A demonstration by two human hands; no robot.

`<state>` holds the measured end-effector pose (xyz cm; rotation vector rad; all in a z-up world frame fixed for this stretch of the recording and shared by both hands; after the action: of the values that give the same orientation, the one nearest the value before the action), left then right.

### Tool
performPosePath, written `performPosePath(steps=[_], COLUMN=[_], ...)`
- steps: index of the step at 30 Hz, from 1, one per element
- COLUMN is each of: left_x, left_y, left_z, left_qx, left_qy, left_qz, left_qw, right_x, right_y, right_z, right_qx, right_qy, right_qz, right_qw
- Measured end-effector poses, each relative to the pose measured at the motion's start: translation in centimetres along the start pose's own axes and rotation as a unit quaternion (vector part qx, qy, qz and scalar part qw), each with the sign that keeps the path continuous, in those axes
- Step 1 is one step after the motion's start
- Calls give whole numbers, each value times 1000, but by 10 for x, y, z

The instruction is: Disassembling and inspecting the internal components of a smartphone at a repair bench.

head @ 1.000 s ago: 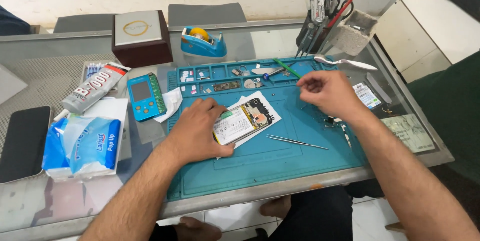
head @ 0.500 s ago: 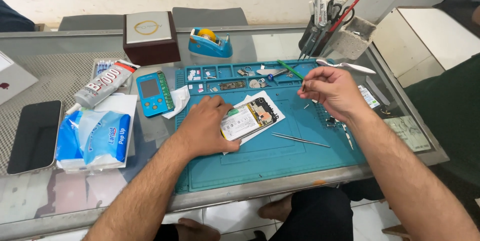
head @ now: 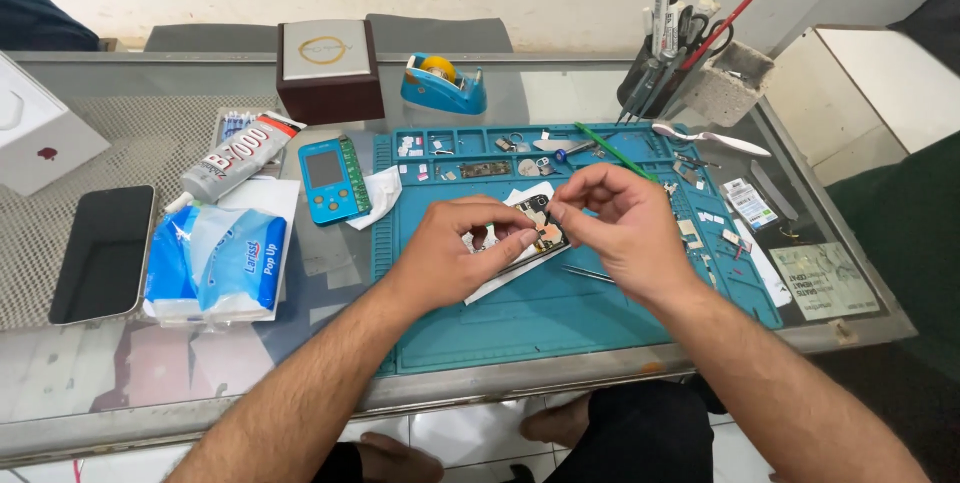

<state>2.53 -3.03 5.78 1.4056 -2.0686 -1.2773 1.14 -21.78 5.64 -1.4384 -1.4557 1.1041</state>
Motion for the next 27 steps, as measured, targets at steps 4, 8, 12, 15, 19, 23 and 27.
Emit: performPosePath(steps=[4, 8, 12, 15, 19, 23, 27], left_x=[0, -4, -4, -6, -13, -15, -14], left_y=[-9, -12, -12, -11, -20, -16, -22], left_z=[-1, 0, -1, 0, 2, 1, 2], left_qx=[-36, -13, 23, 42, 18, -81, -180], left_qy=[-9, 12, 15, 17, 4, -61, -150], left_qz=[59, 32, -30, -79, -291, -383, -418], left_qw=[998, 999, 999, 996, 956, 918, 878], right_x=[17, 18, 21, 0, -50, -84, -83], right_y=[-5, 8, 10, 3, -4, 49, 61], right_z=[-2, -3, -2, -9, -27, -32, -23], right_qx=[-15, -23, -25, -16, -3, 42, -47], right_qy=[0, -8, -30, -21, 15, -14, -19], right_qz=[7, 5, 27, 73, 399, 529, 623], right_qw=[1000, 1000, 999, 997, 917, 848, 780])
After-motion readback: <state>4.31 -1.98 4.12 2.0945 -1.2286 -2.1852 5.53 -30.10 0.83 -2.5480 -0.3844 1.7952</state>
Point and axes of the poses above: each hand's wrist, its own z-axis away from the middle knuckle, its own x-axis out of the palm, y = z × x, the point moved 7 cm from there along -z, towards the middle knuckle, and after that the axes turned 5 degrees about -y, right-handed, at the moved point
